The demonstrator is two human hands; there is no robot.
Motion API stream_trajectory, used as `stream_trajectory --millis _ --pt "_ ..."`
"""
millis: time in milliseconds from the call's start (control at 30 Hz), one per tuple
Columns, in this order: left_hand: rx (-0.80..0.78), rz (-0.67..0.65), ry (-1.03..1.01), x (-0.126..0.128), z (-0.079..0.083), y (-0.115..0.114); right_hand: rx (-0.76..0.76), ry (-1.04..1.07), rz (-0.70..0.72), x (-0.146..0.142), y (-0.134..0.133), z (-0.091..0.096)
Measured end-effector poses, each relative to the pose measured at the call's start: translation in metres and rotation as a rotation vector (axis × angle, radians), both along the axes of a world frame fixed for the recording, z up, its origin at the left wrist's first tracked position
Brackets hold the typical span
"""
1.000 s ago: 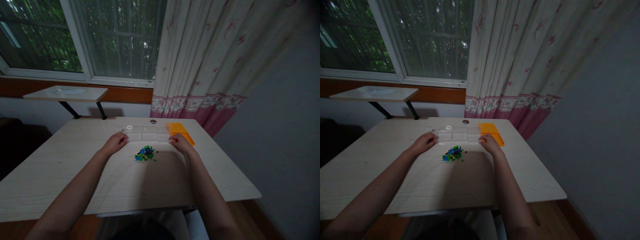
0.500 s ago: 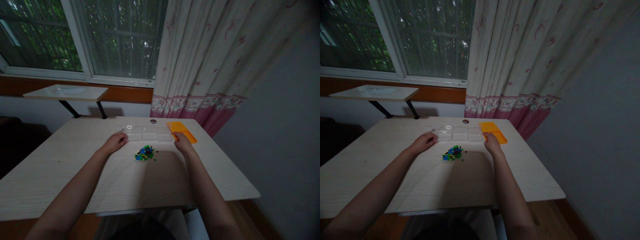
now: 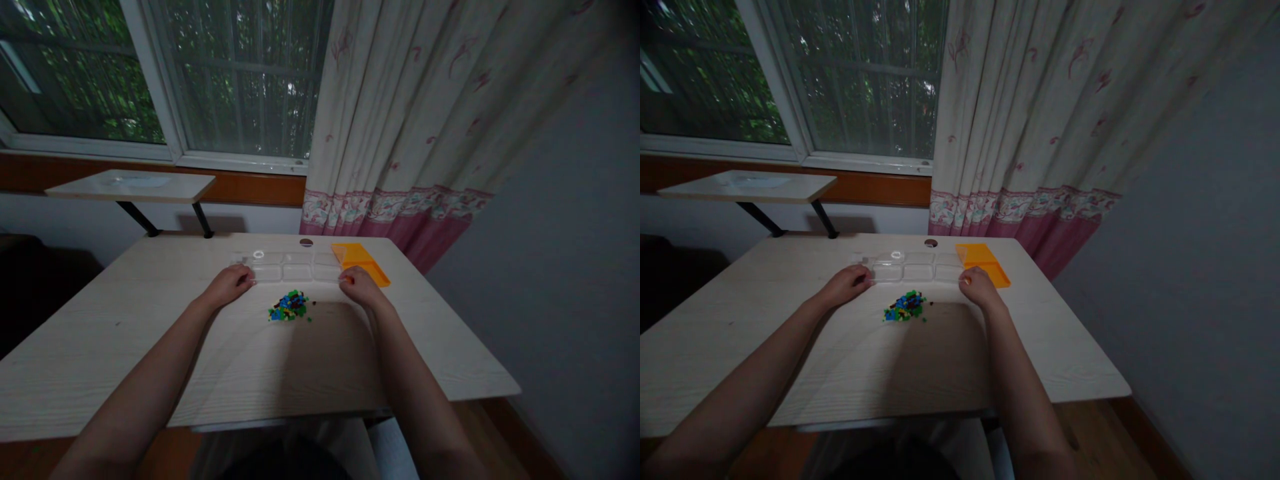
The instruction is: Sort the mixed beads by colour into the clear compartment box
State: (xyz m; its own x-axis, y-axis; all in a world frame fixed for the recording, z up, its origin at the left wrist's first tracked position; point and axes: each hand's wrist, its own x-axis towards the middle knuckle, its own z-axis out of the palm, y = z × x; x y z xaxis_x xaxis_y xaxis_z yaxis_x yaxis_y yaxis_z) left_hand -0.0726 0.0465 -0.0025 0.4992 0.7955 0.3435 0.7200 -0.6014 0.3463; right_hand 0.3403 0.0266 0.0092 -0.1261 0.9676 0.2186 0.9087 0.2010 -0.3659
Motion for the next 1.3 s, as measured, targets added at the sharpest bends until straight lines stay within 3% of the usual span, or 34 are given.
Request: stream_trajectory --millis 433,833,1167,1300 --pt "0.027 -0.033 -0.01 0.006 0.002 -0.004 0.037 -0.061 0.0 0.001 0.006 -0.01" --pt "0.013 -0.037 -0.013 0.001 -0.001 -0.001 -0.024 -0.022 0.019 -0.007 -0.001 0.001" --pt "-0.018 0.031 -0.001 0.006 0.011 -0.011 -0.06 -0.06 -0.031 -0.014 -0.011 0.012" --pt "0.118 0.109 0.043 0.01 0.025 -0.018 0.044 -0.153 -0.081 -0.019 -0.014 0.016"
